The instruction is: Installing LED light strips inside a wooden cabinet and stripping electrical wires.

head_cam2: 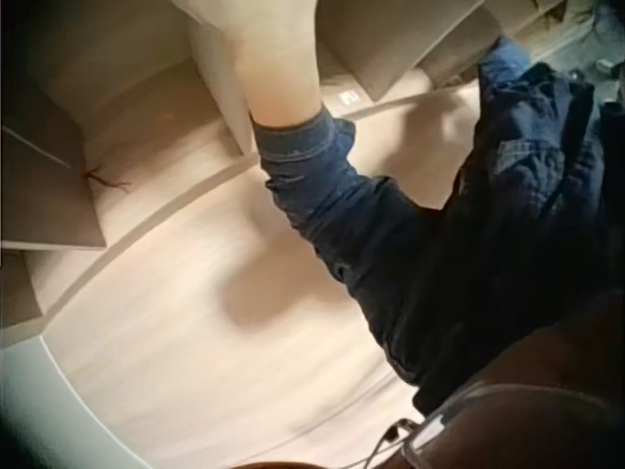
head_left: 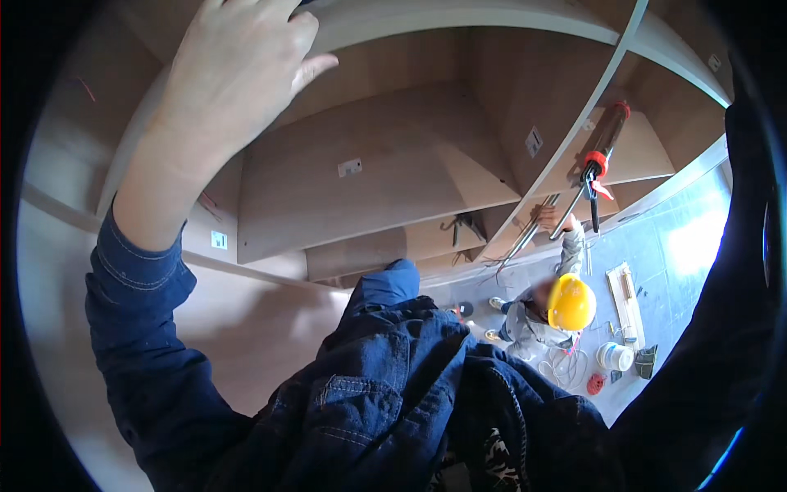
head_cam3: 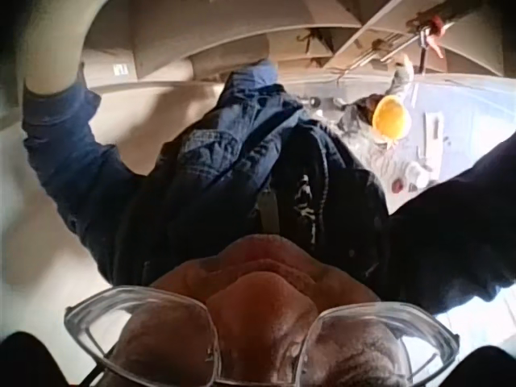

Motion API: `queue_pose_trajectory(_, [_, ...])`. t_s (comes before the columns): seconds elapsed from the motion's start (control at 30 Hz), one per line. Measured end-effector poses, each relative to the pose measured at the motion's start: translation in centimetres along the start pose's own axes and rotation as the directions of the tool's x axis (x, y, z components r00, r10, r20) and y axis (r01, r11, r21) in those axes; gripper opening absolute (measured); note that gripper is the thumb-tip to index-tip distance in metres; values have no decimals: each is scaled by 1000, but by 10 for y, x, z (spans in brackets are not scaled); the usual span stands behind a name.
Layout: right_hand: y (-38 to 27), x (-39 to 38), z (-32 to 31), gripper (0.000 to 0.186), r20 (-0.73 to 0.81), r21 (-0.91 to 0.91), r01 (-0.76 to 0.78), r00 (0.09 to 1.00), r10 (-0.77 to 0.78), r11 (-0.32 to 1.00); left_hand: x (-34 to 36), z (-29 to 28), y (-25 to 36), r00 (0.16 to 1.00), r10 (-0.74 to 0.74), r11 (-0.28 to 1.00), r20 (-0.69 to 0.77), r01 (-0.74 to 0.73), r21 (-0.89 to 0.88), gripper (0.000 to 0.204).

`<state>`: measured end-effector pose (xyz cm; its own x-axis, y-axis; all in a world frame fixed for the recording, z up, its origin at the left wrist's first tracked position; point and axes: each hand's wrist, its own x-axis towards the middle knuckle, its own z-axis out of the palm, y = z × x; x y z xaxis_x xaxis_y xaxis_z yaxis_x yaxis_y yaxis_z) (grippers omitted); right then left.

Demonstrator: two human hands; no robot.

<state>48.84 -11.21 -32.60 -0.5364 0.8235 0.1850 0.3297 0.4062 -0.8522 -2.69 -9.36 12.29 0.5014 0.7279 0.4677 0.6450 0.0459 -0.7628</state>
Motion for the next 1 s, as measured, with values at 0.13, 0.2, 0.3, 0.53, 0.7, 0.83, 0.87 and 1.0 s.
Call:
queue_pose_trajectory(0.13, [-19, 106, 116, 27, 96, 132, -102, 991, 90, 986, -10, -3, -2, 998, 63, 998, -14, -63, -31, 28])
queue_pose_trajectory(0.2, [-35, -5, 179, 26, 87, 226, -160, 986, 143, 961, -1, -7, 6, 987, 144, 988, -65, -147, -44, 23])
queue_pose_trajectory(0.3, [-3, -61, 204, 24, 85, 299, -236, 972, 220, 925, -14, -24, 7, 971, 155, 972, -184, -183, -147, 29])
queue_pose_trajectory(0.53, [68, -123, 269, 24, 139, 587, -292, 955, 261, 756, -42, 13, 127, 985, -47, 716, -168, -84, -694, 28])
queue_pose_trajectory(0.7, [-85, -42, 181, 27, 163, 413, -450, 892, 422, 792, -52, 89, 231, 951, 135, 668, 278, 120, -735, 58])
queue_pose_trajectory(0.83, [-293, 23, 31, 29, -49, 525, -334, 906, 420, 782, -49, 123, 263, 912, 217, 616, 349, 149, -774, 69])
queue_pose_trajectory(0.87, [-321, 45, -8, 30, -165, 591, -225, 906, 389, 774, -48, 129, 268, 901, 229, 610, 368, 162, -776, 71])
queue_pose_trajectory(1.0, [-345, 146, -154, 34, -625, 649, 273, 723, 293, 710, -49, 139, 283, 886, 254, 590, 388, 176, -788, 76])
